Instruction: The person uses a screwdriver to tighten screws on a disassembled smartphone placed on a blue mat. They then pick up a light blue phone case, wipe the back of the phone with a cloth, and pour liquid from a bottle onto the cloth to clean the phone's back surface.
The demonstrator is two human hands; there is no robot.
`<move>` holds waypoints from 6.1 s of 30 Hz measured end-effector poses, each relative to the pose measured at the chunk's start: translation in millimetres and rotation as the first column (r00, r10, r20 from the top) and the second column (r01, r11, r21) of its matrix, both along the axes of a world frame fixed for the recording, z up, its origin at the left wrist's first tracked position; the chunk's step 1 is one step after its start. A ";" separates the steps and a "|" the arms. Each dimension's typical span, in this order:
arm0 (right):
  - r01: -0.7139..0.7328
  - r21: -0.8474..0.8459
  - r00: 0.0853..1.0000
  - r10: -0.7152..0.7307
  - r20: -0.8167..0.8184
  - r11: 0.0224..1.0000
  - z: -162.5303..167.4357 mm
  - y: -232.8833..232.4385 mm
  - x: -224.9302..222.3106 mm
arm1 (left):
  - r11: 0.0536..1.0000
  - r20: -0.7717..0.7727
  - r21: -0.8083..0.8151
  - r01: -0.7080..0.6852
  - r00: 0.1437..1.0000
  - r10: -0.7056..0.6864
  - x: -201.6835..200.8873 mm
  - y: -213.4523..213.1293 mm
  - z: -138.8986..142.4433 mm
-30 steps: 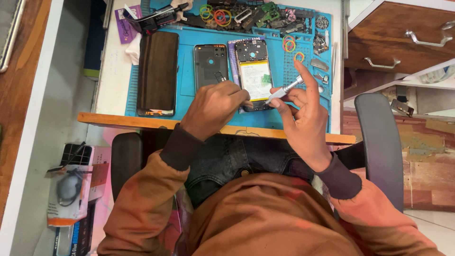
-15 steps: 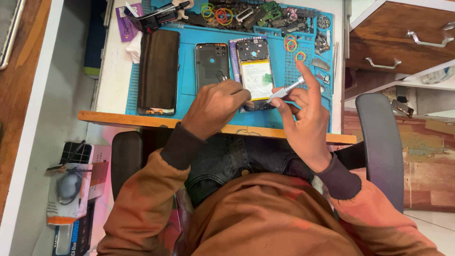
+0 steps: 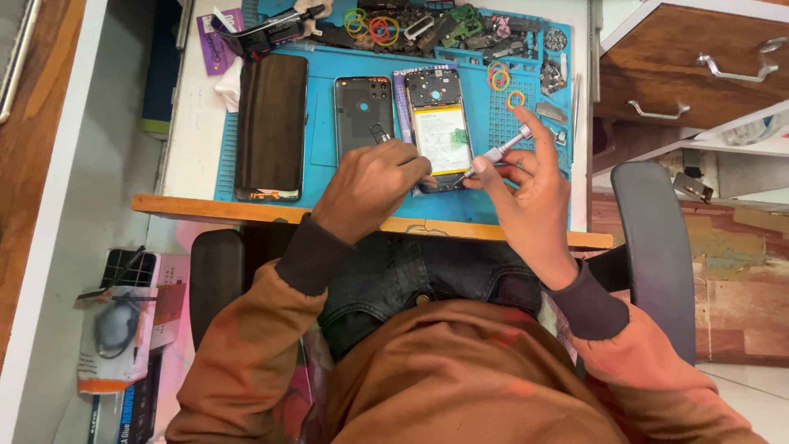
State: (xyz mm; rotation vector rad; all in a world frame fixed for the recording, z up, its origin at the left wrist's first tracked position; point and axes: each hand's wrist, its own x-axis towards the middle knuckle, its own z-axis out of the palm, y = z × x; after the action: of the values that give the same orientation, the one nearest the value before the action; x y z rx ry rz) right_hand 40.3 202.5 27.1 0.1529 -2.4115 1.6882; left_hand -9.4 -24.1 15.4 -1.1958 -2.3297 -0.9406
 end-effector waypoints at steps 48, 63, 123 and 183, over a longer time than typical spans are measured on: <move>-0.013 0.052 1.000 0.015 -0.021 0.999 -4.8 -3.7 -10.2 | 1.000 -0.014 0.014 0.002 1.000 -0.001 0.3 0.6 0.0; -0.005 0.123 0.994 0.018 -0.106 0.992 1.0 -5.9 -3.2 | 1.000 -0.019 0.005 -0.006 1.000 0.006 0.3 1.0 -0.9; -0.126 0.029 0.968 0.129 -0.215 0.992 6.0 -10.3 -2.4 | 1.000 -0.013 -0.004 0.015 1.000 -0.015 -1.4 -0.5 -1.8; -0.091 -0.020 0.988 0.087 -0.130 0.996 -0.6 -2.5 -5.1 | 0.968 -0.081 0.010 0.250 0.965 -0.249 -3.3 -1.5 2.3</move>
State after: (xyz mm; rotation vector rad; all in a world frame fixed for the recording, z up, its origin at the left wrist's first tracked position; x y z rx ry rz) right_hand 35.3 200.0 26.5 0.3597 -2.3197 1.6894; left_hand -12.7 -25.6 17.7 -1.5160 -2.1368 -0.9752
